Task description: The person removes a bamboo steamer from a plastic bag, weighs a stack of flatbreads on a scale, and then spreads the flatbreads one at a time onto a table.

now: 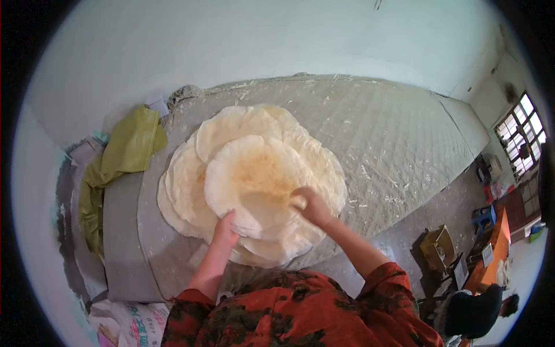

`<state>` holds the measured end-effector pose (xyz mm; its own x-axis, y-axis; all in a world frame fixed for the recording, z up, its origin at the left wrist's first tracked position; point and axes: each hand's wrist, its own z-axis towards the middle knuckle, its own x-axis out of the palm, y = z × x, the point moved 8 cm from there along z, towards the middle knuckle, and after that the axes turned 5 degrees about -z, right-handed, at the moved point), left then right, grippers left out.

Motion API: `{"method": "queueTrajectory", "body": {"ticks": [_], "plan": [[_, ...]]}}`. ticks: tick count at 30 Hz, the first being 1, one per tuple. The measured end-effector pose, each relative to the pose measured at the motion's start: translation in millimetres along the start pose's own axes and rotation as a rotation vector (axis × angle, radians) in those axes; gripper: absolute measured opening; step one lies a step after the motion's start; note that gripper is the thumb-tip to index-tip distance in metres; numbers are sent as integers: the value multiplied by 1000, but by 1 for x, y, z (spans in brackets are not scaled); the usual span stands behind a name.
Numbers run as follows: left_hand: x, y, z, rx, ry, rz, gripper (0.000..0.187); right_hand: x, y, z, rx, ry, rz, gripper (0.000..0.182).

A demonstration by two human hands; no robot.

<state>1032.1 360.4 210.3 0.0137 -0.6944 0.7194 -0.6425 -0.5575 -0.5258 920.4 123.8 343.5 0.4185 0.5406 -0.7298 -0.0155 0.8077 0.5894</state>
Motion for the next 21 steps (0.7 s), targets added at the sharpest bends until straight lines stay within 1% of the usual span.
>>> {"method": "queueTrajectory", "body": {"ticks": [1,2,4,5,7,8,10,12,14,15,16,17,18,19,20,21], "plan": [[3,2,-2,-114,-4,-54,44,22,24,-8,-165,174,-43,36],[7,5,-1,-223,-4,-106,44,34,42,-13,-224,314,-144,44],[6,0,1,-209,-13,-99,45,52,48,-20,-330,326,-246,52],[6,-1,1,-203,-19,-88,47,56,49,-18,-332,326,-243,52],[10,-2,1,-204,7,-95,48,63,49,-15,-356,355,-328,59],[15,-3,-1,-207,34,-103,49,65,48,-13,-355,353,-328,59],[17,-4,-4,-188,21,-90,50,74,49,-15,-430,417,-271,58],[22,-8,-10,-167,4,-84,52,81,44,-13,-418,399,-292,55],[31,-6,-18,-236,66,-212,50,86,50,-13,-414,383,-312,52],[28,-5,-18,-233,65,-215,50,79,64,-12,-420,261,-398,48],[27,-2,-20,-257,115,-236,47,72,74,-10,-423,137,-482,44],[28,1,-22,-281,166,-258,44,80,72,-6,-427,137,-483,44],[27,1,-24,-278,168,-261,44,92,63,0,-378,192,-443,40],[28,3,-30,-326,212,-272,42,101,52,4,-329,249,-403,36],[29,7,-35,-375,254,-282,41,97,50,11,-333,253,-403,36],[25,9,-35,-373,251,-287,41,85,40,27,-212,259,-318,33]]}}
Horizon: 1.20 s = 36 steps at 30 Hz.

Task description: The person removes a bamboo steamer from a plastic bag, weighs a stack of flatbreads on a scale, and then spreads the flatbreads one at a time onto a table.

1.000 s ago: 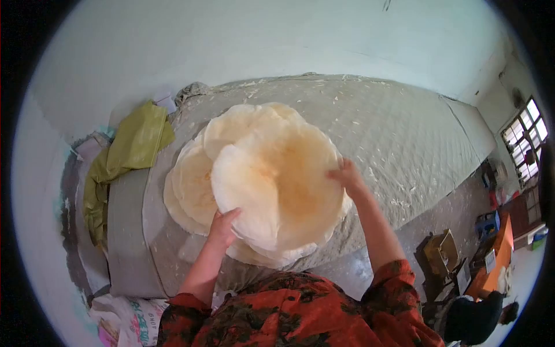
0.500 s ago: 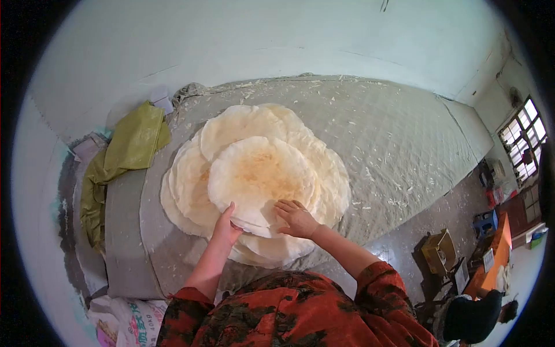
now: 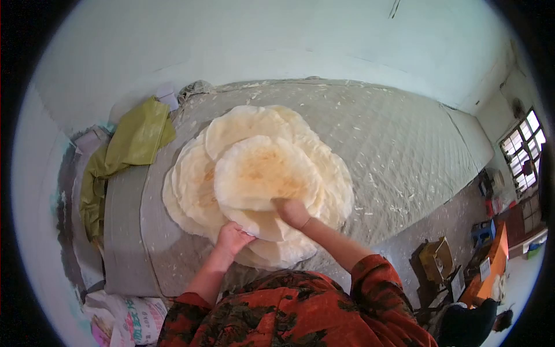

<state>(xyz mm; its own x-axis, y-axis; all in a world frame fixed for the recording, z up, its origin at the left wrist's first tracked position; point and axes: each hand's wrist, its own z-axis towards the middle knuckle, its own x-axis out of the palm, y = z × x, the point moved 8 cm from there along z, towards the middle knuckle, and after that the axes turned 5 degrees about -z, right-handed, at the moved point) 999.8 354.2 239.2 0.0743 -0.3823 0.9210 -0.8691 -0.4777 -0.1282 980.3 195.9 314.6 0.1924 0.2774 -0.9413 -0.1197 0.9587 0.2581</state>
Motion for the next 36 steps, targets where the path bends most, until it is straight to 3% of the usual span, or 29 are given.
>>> {"method": "queueTrajectory", "body": {"ticks": [1,3,4,7,10,12,18,21,23,26,28,31,34,35,36], "plan": [[-4,0,2,25,32,117,45,-10,-16,9,106,14,100,31],[-5,1,-1,59,60,224,50,-78,0,17,1,-215,70,23],[-1,1,-5,100,67,237,55,-99,13,15,-50,-221,43,24],[7,3,-3,156,47,218,62,-59,16,-15,-137,-148,-48,24],[1,3,2,155,1,155,62,-14,18,-36,-69,26,-54,27],[2,3,-1,144,-18,120,60,-13,16,-38,-9,-42,69,29],[8,4,0,155,-28,182,51,-10,24,-40,13,39,147,38],[5,0,2,218,-48,207,51,-16,45,-42,-93,33,106,42],[2,1,4,184,-50,201,61,-20,54,-45,-96,41,79,48],[8,2,0,240,-87,221,58,-15,51,-43,-90,5,-28,51],[8,1,-2,263,-112,260,56,7,28,-39,23,108,197,53],[9,1,-1,283,-144,304,55,0,33,-34,14,15,67,44],[0,1,4,286,-182,318,57,30,-5,-26,121,96,187,35],[-7,1,5,284,-220,328,58,-3,-14,-9,289,41,122,30],[-5,2,3,286,-226,323,58,-38,-16,11,177,-37,64,35]]}}
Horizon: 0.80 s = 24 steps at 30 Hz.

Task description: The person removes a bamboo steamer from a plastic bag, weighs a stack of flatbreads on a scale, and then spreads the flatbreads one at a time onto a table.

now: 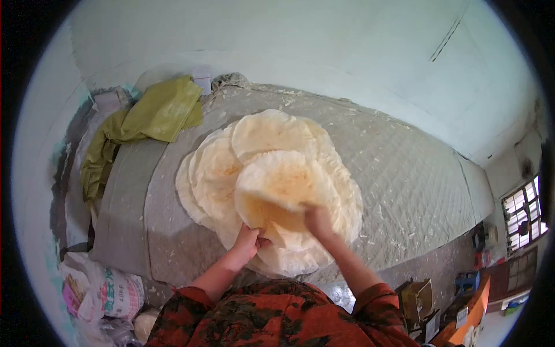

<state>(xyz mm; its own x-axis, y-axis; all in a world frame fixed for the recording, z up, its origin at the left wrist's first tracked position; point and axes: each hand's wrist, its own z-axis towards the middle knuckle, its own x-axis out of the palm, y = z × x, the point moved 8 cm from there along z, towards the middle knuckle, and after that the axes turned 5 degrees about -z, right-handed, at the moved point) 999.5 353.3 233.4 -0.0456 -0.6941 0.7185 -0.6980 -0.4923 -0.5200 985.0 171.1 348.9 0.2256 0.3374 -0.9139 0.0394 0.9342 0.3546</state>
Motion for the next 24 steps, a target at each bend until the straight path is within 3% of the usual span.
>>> {"method": "queueTrajectory", "body": {"ticks": [1,2,3,6,10,12,14,17,18,19,20,21,23,24], "plan": [[1,-2,-4,-11,-31,31,58,-47,16,13,73,-61,9,34],[1,-4,-6,-21,-59,64,59,-80,31,20,-78,-247,-2,35],[0,-4,-6,-18,-58,67,59,-102,50,23,-56,-212,-59,34],[0,-4,-3,28,-25,69,59,-66,62,-1,-165,-235,-192,35],[9,-8,-12,-8,1,31,60,47,45,-42,-107,134,-248,24],[8,-9,-14,-10,0,6,61,53,47,-49,-146,76,-220,24],[12,-7,-12,-66,124,-212,45,57,43,-51,-115,67,-228,24],[28,-8,-9,-59,113,-233,57,47,39,-50,-107,72,-187,26],[33,-2,-3,-83,127,-225,57,26,51,-50,-180,-96,-260,27],[23,-1,7,-19,6,-77,52,3,66,-56,-257,-261,-334,28],[15,-7,13,52,-113,71,47,-18,72,-64,-188,-198,-269,26],[17,-9,17,42,-101,77,47,-23,67,-79,-175,-202,-277,26],[15,-12,19,0,-162,-56,42,18,16,-127,408,341,337,26],[38,-33,-5,56,-194,5,39,59,-23,-153,777,509,749,36]]}}
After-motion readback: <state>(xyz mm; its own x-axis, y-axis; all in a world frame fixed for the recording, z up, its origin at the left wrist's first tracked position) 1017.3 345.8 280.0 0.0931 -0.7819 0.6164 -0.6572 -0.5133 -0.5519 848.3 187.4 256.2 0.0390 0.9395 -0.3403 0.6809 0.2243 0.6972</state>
